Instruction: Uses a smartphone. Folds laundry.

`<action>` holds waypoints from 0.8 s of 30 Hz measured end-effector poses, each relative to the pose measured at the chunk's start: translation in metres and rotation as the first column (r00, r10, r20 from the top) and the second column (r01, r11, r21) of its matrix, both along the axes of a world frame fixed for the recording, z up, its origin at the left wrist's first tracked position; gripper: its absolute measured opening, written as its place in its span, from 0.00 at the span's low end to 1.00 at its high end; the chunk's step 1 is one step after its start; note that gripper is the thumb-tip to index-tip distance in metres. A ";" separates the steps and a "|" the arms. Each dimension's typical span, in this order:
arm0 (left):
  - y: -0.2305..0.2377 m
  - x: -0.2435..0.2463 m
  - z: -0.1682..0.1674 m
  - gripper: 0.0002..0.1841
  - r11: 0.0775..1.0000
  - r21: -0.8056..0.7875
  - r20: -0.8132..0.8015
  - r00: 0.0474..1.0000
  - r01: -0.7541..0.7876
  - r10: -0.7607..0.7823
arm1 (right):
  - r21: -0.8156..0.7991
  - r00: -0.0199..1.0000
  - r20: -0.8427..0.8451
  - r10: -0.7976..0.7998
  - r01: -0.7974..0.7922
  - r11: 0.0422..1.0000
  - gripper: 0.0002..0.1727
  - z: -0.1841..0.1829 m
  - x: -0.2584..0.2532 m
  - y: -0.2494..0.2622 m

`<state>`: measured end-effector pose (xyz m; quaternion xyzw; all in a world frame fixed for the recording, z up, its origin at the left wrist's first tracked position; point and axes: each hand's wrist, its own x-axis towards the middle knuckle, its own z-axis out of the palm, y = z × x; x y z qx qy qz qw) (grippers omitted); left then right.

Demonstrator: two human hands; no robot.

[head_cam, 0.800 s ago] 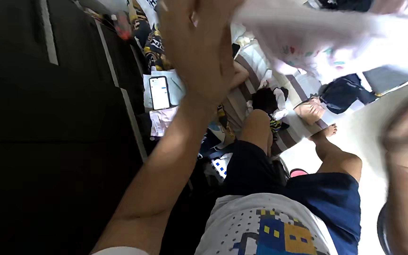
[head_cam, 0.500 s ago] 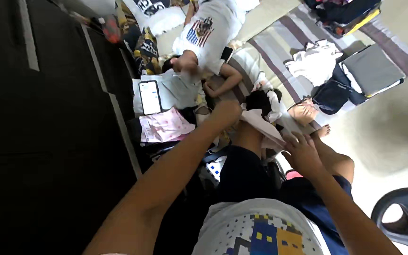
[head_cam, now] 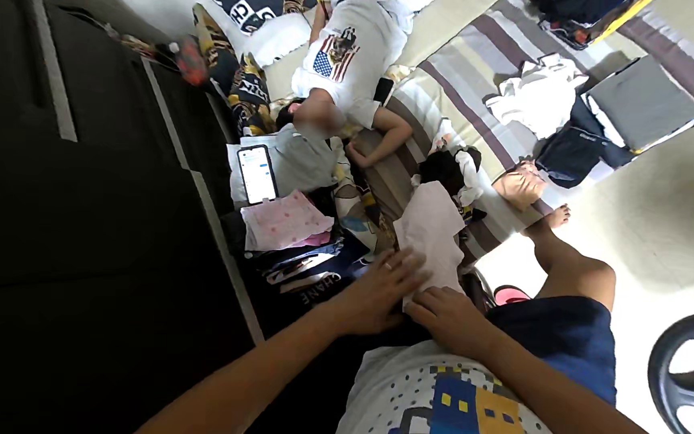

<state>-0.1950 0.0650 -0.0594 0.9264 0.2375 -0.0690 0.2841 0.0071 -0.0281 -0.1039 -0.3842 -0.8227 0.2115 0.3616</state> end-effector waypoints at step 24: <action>-0.039 -0.025 0.006 0.26 0.903 -0.305 -0.003 0.948 0.303 -0.319 | -0.968 0.575 -0.155 -0.803 0.075 0.241 0.17 -0.056 0.040 0.026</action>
